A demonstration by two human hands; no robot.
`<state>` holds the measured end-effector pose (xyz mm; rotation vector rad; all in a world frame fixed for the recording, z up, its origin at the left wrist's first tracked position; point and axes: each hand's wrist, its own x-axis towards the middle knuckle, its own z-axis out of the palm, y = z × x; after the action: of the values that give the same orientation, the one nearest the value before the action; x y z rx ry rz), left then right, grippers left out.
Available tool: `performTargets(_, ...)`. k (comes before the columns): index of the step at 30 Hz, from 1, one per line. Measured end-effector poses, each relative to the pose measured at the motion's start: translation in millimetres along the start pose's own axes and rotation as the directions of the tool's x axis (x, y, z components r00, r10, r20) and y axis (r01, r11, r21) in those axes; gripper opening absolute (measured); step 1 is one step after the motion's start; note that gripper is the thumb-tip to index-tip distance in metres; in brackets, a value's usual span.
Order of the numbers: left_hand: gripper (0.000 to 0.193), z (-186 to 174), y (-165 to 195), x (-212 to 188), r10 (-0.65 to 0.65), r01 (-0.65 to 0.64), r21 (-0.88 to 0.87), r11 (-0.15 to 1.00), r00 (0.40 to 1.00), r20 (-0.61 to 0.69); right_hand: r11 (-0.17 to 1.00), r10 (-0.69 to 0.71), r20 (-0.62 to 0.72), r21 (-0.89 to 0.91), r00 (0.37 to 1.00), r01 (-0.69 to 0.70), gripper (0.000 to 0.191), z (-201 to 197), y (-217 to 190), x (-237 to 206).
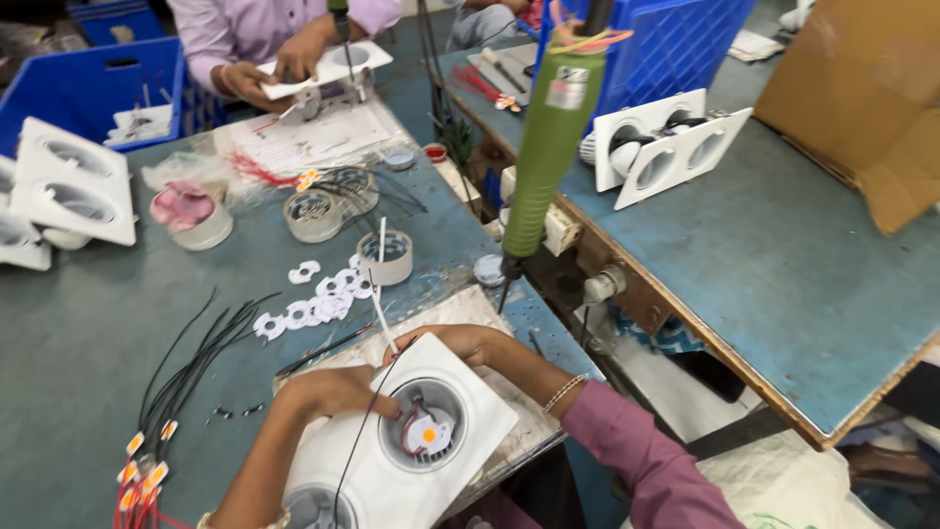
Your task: The person assembles a dual LED light fixture by inserting LED modules into recessed housings, connecting red and black wires, and securing components with a green handheld tool. They handle wires, plastic clips, and the fixture while working at a factory assembly table.
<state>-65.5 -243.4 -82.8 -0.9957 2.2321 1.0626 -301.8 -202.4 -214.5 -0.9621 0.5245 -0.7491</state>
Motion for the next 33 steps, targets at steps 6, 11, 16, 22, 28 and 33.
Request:
performTargets(6, 0.081, -2, 5, -6, -0.058, 0.059, 0.066, 0.996, 0.998, -0.03, 0.989, 0.107, -0.12, -0.086, 0.987, -0.118, 0.036, -1, -7, -12)
performTargets(11, 0.083, 1, 4, -5, -0.037, 0.037, -0.077, 0.996, 0.999, 0.009, 0.995, 0.099, -0.168, 0.036, 0.981, -0.095, 0.038, -18, 19, -2)
performTargets(16, 0.087, 1, 3, -3, -0.104, 0.105, -0.08, 0.991, 0.995, 0.013, 0.994, 0.083, -0.253, 0.088, 0.964, -0.062, 0.043, -20, 46, 9)
performTargets(22, 0.093, 3, -3, 1, -0.07, 0.071, -0.094, 0.993, 0.997, 0.012, 0.992, 0.053, -0.19, 0.123, 0.98, -0.03, 0.039, -17, 39, 1)
performTargets(28, 0.095, 5, -4, 2, -0.09, 0.092, -0.086, 0.992, 0.996, 0.017, 0.977, 0.065, -0.088, 0.209, 0.994, -0.046, 0.029, -16, 16, -17)
performTargets(33, 0.091, 4, -2, -3, -0.084, 0.084, -0.065, 0.994, 0.996, 0.002, 0.985, 0.074, -0.111, 0.164, 0.991, -0.055, 0.024, -24, 26, -8)
